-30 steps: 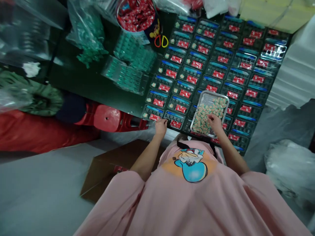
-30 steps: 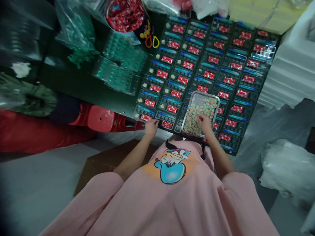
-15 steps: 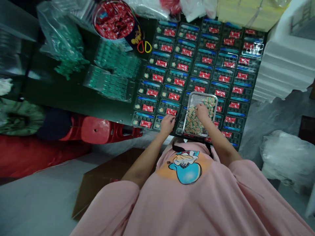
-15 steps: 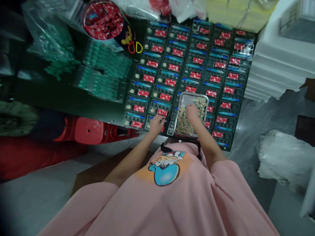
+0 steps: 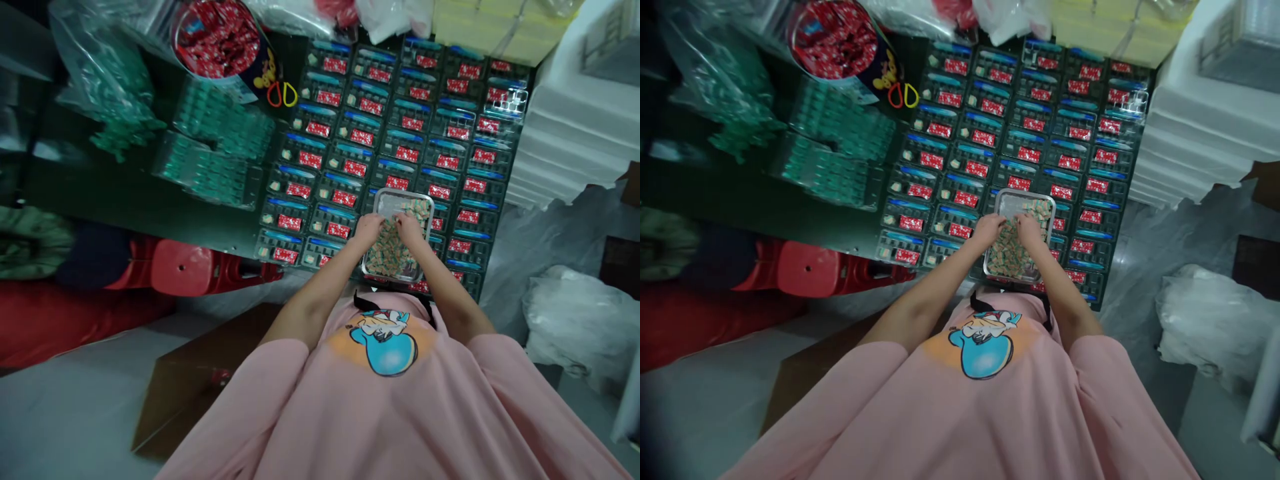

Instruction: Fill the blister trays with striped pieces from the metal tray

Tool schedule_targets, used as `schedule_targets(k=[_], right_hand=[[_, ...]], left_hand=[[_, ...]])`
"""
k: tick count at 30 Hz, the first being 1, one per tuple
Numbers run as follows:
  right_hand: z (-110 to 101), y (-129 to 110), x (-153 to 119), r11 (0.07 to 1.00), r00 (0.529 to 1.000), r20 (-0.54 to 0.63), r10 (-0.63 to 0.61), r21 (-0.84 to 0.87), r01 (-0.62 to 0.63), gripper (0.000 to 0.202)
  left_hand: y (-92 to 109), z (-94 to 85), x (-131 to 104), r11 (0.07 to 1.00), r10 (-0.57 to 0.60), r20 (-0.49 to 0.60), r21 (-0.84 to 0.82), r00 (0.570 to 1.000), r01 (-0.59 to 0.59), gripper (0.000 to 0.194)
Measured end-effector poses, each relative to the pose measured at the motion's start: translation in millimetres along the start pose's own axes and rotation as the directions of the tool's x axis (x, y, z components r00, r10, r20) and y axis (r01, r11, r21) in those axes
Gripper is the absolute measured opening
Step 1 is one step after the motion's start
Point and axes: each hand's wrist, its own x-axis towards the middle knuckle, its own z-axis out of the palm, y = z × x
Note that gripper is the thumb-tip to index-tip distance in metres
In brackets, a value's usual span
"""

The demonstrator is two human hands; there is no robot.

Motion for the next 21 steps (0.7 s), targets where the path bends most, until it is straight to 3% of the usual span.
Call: schedule_targets(k=[6, 10, 16, 21], right_hand=[[-7, -2, 16, 0.996, 0.994, 0.110, -0.020, -0.089, 0.030, 0.025], [-9, 1, 21, 0.992, 0.984, 0.144, -0.108, -0.052, 0.116, 0.019], [-1, 5, 24, 0.991, 0.987, 0.086, -0.134, 0.033, 0.131, 0.029], [0, 7, 32, 0.991, 0.981, 0.146, -0.130, 0.012, 0.130, 0.032]], left_hand=[[2, -0.8, 5, 1.000, 0.024, -0.007, 0.003, 1.000, -0.024, 0.025], [-1, -0.1, 1, 0.994, 0.025, -0.044, -0.110, 0.999, -0.029, 0.025], [-2, 5.1, -1, 0.960, -0.014, -0.023, -0.279, 1.000, 0.007, 0.029], [-5, 7.1, 6, 0.948, -0.039, 0.010, -0.315, 0.999, 0.040, 0.031]])
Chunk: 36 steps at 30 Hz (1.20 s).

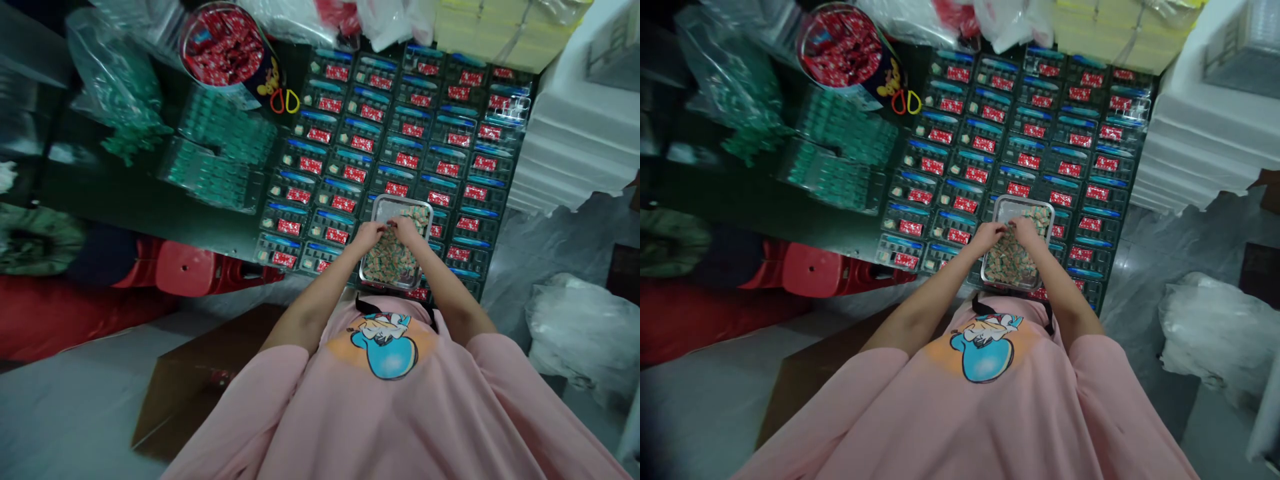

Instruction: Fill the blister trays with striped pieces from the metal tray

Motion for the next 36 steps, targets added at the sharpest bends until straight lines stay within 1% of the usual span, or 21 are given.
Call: schedule_targets(k=[2, 4, 8, 11, 14, 17, 19, 21, 23, 24, 25, 26, 27, 29, 30, 31, 33, 34, 36], right_hand=[[-2, 0, 2, 0.999, 0.999, 0.035, 0.005, -0.037, -0.004, 0.029], [-3, -1, 2, 0.997, 0.998, 0.054, 0.009, -0.072, -0.005, 0.026], [-5, -5, 1, 0.993, 0.998, 0.060, 0.029, -0.117, -0.022, 0.023], [-5, -7, -2, 0.994, 0.997, 0.069, 0.035, -0.102, -0.028, 0.023], [-4, -6, -4, 0.999, 0.998, 0.055, 0.010, -0.040, -0.008, 0.022], [0, 1, -6, 0.995, 1.000, -0.018, 0.003, 0.104, -0.001, 0.019], [3, 9, -7, 0.962, 0.994, -0.093, 0.050, 0.272, -0.023, 0.018], [5, 16, -8, 0.880, 0.979, -0.160, 0.126, 0.474, -0.036, 0.019], [6, 21, -10, 0.745, 0.965, -0.183, 0.189, 0.667, -0.020, 0.023], [6, 22, -12, 0.664, 0.962, -0.173, 0.210, 0.748, -0.010, 0.025], [5, 22, -15, 0.577, 0.962, -0.151, 0.226, 0.816, -0.008, 0.027], [5, 21, -17, 0.488, 0.964, -0.120, 0.237, 0.873, -0.011, 0.030], [4, 18, -20, 0.396, 0.966, -0.085, 0.243, 0.918, -0.019, 0.033], [3, 12, -27, 0.216, 0.969, -0.017, 0.245, 0.976, -0.038, 0.039], [3, 8, -30, 0.135, 0.970, 0.011, 0.241, 0.990, -0.045, 0.041], [3, 3, -32, 0.064, 0.970, 0.037, 0.239, 0.997, -0.054, 0.042], [4, -4, -36, -0.031, 0.967, 0.082, 0.243, 0.997, -0.077, 0.043], [5, -8, -37, -0.051, 0.963, 0.099, 0.249, 0.995, -0.089, 0.043], [7, -14, -38, -0.050, 0.956, 0.123, 0.268, 0.992, -0.113, 0.042]], left_hand=[[-1, -0.2, 2, 1.000, -0.009, -0.015, -0.011, 1.000, 0.008, 0.031], [-2, 0.3, 3, 1.000, 0.002, -0.002, -0.014, 1.000, -0.002, 0.031], [2, 4.1, 2, 0.997, 0.038, 0.025, 0.072, 0.999, -0.040, 0.028], [6, 6.7, 0, 0.991, 0.057, 0.032, 0.119, 0.998, -0.061, 0.027], [10, 7.2, -4, 0.986, 0.072, 0.070, 0.143, 0.995, -0.082, 0.026], [13, 6.0, -7, 0.988, 0.085, 0.069, 0.127, 0.994, -0.093, 0.027], [12, 4.6, -10, 0.994, 0.089, 0.032, 0.068, 0.996, -0.091, 0.032], [11, 3.2, -12, 0.999, 0.044, -0.039, -0.025, 0.998, -0.045, 0.036], [9, 2.7, -15, 0.986, -0.047, -0.116, -0.163, 0.992, 0.028, 0.035], [8, 3.2, -16, 0.965, -0.101, -0.144, -0.257, 0.984, 0.061, 0.032], [8, 4.3, -18, 0.925, -0.159, -0.160, -0.369, 0.974, 0.090, 0.029], [9, 6.0, -19, 0.861, -0.223, -0.162, -0.495, 0.961, 0.116, 0.026], [10, 8.2, -20, 0.771, -0.291, -0.145, -0.621, 0.946, 0.142, 0.024], [13, 13.6, -22, 0.540, -0.413, -0.062, -0.820, 0.908, 0.190, 0.026], [15, 16.2, -23, 0.430, -0.457, -0.014, -0.879, 0.889, 0.207, 0.029], [17, 18.5, -23, 0.341, -0.485, 0.027, -0.914, 0.874, 0.217, 0.033], [20, 21.8, -24, 0.231, -0.514, 0.070, -0.948, 0.855, 0.217, 0.037], [21, 22.9, -25, 0.196, -0.525, 0.078, -0.958, 0.848, 0.209, 0.037], [23, 24.0, -25, 0.143, -0.540, 0.078, -0.973, 0.838, 0.183, 0.034]])
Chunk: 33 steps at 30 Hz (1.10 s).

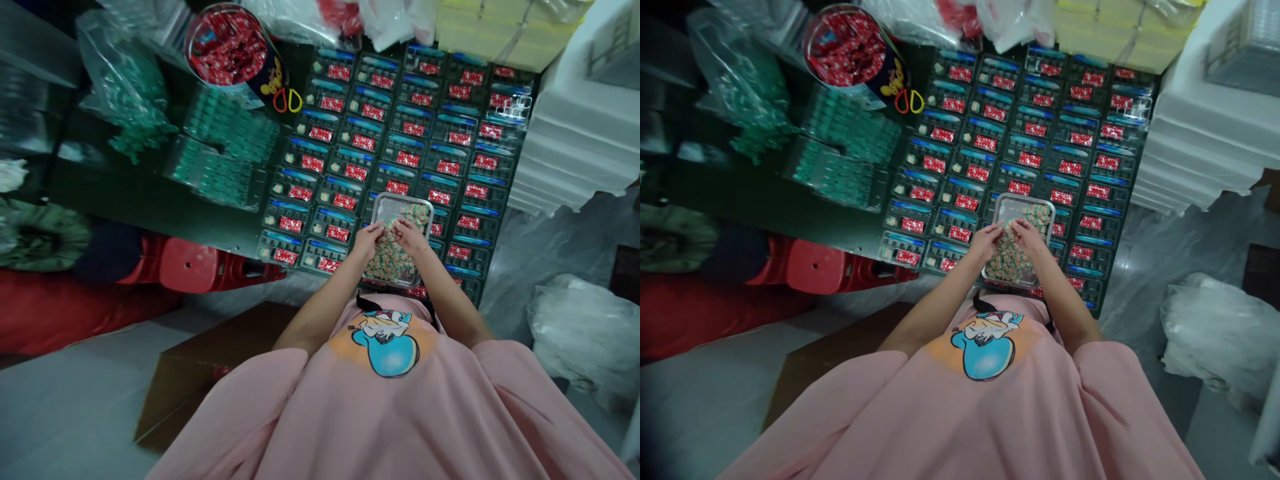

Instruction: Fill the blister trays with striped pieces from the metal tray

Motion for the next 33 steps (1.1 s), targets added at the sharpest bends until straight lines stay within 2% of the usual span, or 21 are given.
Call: schedule_targets(k=[5, 9, 12, 15, 22, 24, 28, 30, 33], right_hand=[[8, 6, -8, 0.999, 0.995, -0.096, 0.021, -0.022, -0.023, 0.044], [9, 12, -14, 0.998, 0.989, -0.136, -0.054, -0.029, 0.051, 0.044], [10, 17, -15, 0.988, 0.984, -0.132, -0.120, -0.117, 0.104, 0.041], [13, 21, -17, 0.961, 0.974, -0.113, -0.197, -0.217, 0.169, 0.038], [14, 20, -22, 0.946, 0.952, -0.147, -0.270, -0.227, 0.233, 0.037], [12, 18, -24, 0.944, 0.958, -0.119, -0.262, -0.239, 0.229, 0.037], [11, 18, -28, 0.936, 0.973, -0.004, -0.229, -0.276, 0.219, 0.035], [14, 19, -30, 0.928, 0.974, 0.055, -0.219, -0.298, 0.225, 0.035], [18, 21, -31, 0.921, 0.971, 0.078, -0.227, -0.307, 0.240, 0.034]], left_hand=[[-1, 4.6, -10, 0.997, 0.043, -0.017, -0.058, 0.999, -0.044, 0.030], [-4, 5.6, -23, 0.991, 0.124, -0.021, -0.040, 0.992, -0.125, 0.032], [-7, 2.5, -27, 0.989, 0.147, -0.006, 0.022, 0.989, -0.147, 0.038], [-7, -2.4, -28, 0.986, 0.162, -0.026, 0.045, 0.986, -0.161, 0.033], [1, -15.9, -29, 0.996, 0.027, -0.076, -0.080, 0.997, -0.033, 0.031], [3, -17.9, -29, 0.997, 0.043, -0.087, -0.060, 0.995, -0.048, 0.033], [3, -16.8, -32, 0.985, 0.169, -0.096, 0.044, 0.981, -0.165, 0.039], [2, -15.4, -33, 0.971, 0.226, -0.083, 0.098, 0.971, -0.217, 0.038], [0, -15.5, -33, 0.944, 0.277, -0.036, 0.199, 0.960, -0.265, 0.034]])
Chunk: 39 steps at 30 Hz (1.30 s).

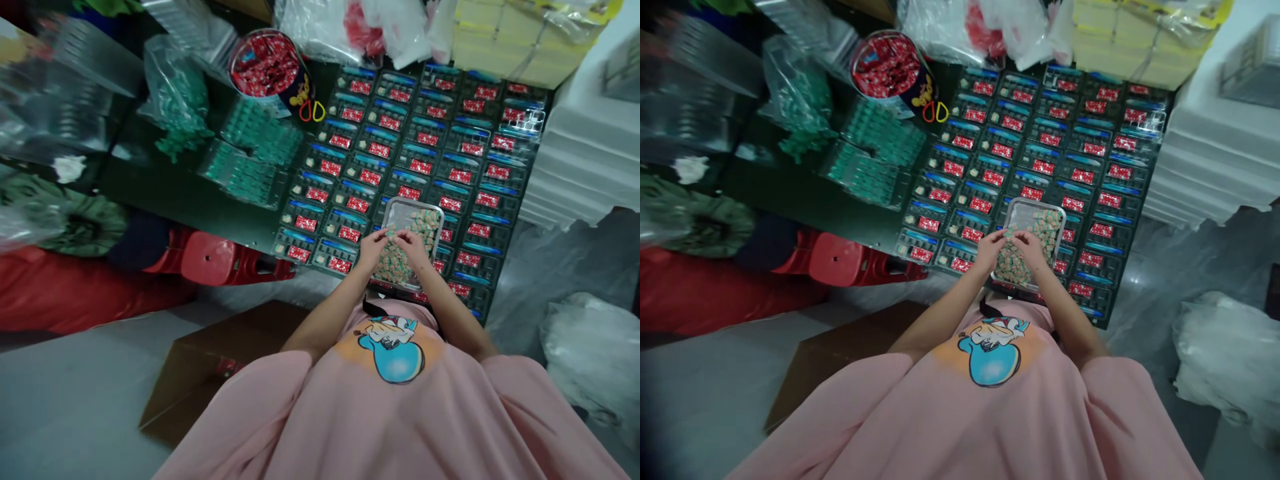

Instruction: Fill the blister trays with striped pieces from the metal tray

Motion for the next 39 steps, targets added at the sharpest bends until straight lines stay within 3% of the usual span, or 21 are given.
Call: schedule_targets(k=[4, 10, 14, 18, 23, 31, 39], right_hand=[[1, 3, 1, 1.000, 1.000, -0.021, -0.017, 0.010, 0.017, 0.033], [-2, 10, -3, 0.998, 0.997, -0.062, -0.055, -0.035, 0.053, 0.029], [-2, 0, -13, 0.993, 0.992, -0.049, -0.114, -0.048, 0.112, 0.027], [-1, -17, -26, 0.977, 0.978, -0.050, -0.202, -0.083, 0.197, 0.024], [-1, -27, -34, 0.947, 0.951, -0.046, -0.305, -0.125, 0.298, 0.022], [-9, -32, -35, 0.904, 0.931, -0.023, -0.364, -0.251, 0.347, 0.024], [-9, -35, -35, 0.945, 0.955, 0.059, -0.291, -0.137, 0.296, 0.024]], left_hand=[[-2, -2.9, -3, 0.995, 0.048, 0.061, 0.086, 0.997, -0.053, 0.032], [-1, -3.3, -16, 0.997, 0.073, 0.122, 0.001, 0.990, -0.073, 0.043], [1, -2.2, -19, 0.997, 0.073, 0.099, -0.037, 0.992, -0.069, 0.038], [5, -4.3, -19, 0.972, -0.014, 0.151, -0.231, 0.988, 0.049, 0.035], [14, -8.6, -24, 0.864, -0.117, 0.248, -0.452, 0.962, 0.222, 0.033], [22, -9.4, -32, 0.784, -0.160, 0.326, -0.532, 0.932, 0.321, 0.028], [27, -7.3, -40, 0.734, -0.211, 0.399, -0.539, 0.892, 0.414, 0.024]])
